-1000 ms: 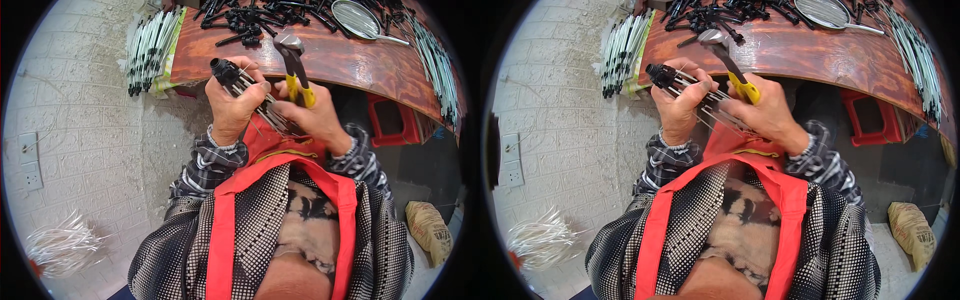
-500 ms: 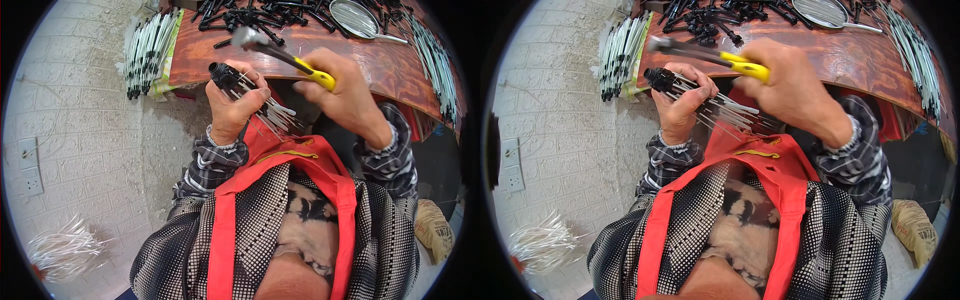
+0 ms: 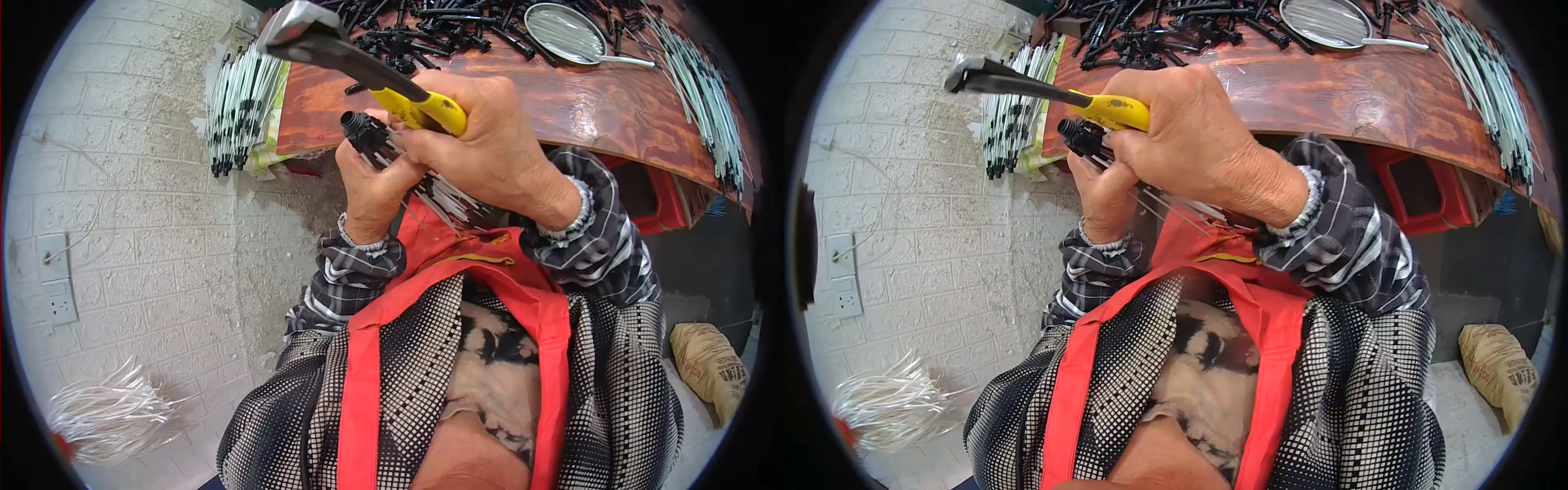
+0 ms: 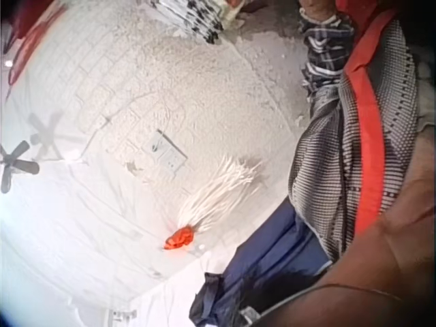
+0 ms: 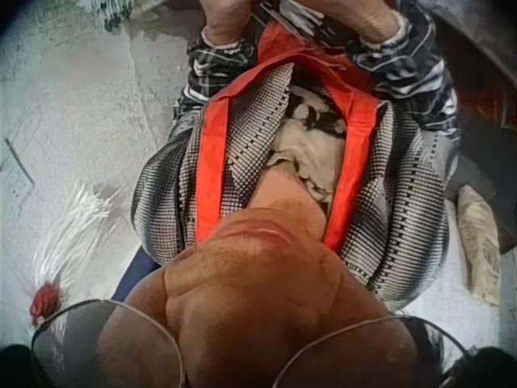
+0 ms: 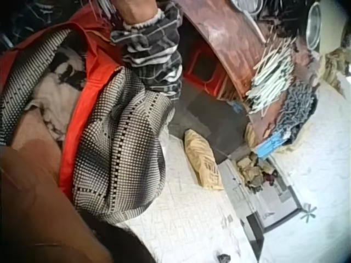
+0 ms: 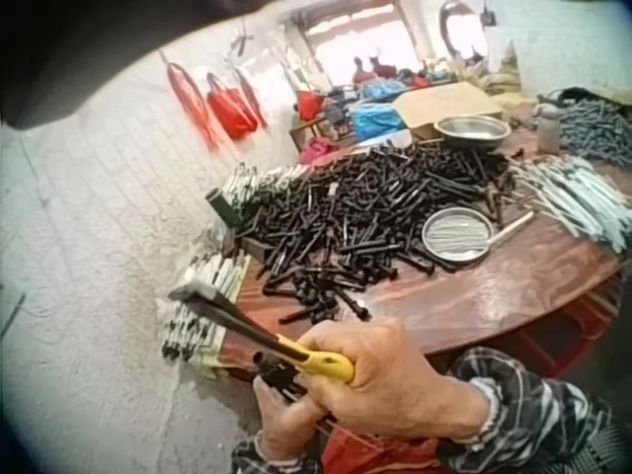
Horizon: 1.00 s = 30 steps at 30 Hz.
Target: Assembling small mechanical or electrical components using hands and a crimping tool.
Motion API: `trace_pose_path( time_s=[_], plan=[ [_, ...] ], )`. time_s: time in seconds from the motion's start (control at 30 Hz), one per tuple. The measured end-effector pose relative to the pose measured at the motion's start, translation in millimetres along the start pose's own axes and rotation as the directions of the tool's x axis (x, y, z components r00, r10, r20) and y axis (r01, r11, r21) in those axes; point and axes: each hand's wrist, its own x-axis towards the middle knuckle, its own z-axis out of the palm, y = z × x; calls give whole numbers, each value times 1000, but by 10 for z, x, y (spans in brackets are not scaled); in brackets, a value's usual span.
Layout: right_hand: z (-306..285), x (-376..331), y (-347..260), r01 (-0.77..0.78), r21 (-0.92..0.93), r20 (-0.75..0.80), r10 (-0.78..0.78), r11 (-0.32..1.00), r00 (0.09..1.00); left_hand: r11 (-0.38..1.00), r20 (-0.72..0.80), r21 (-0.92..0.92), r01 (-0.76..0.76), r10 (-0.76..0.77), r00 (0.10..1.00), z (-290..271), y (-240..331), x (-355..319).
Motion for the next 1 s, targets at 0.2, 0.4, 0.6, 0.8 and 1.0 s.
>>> trace_pose_path(
  time_s=[0.2, 0.4, 0.6, 0.8, 1.0],
  plan=[
    [63, -33, 19, -224, 252, 39, 221, 941, 974, 1000, -50, 13, 8, -8, 999, -19, -19, -9],
    [196, -52, 129, 307, -129, -234, -329, 943, 915, 999, -139, -30, 26, -30, 990, 0, -86, 24],
    [89, 143, 159, 396, -245, -86, -427, 885, 900, 999, -83, -22, -29, 27, 996, -24, -87, 102],
    [-139, 157, 158, -174, 253, 199, 125, 951, 972, 998, 114, 37, 58, -62, 992, -49, -10, 47],
    [-393, -27, 65, -235, 135, 199, 206, 963, 958, 993, 48, 105, 54, -59, 997, -64, 35, 51]
  ],
)
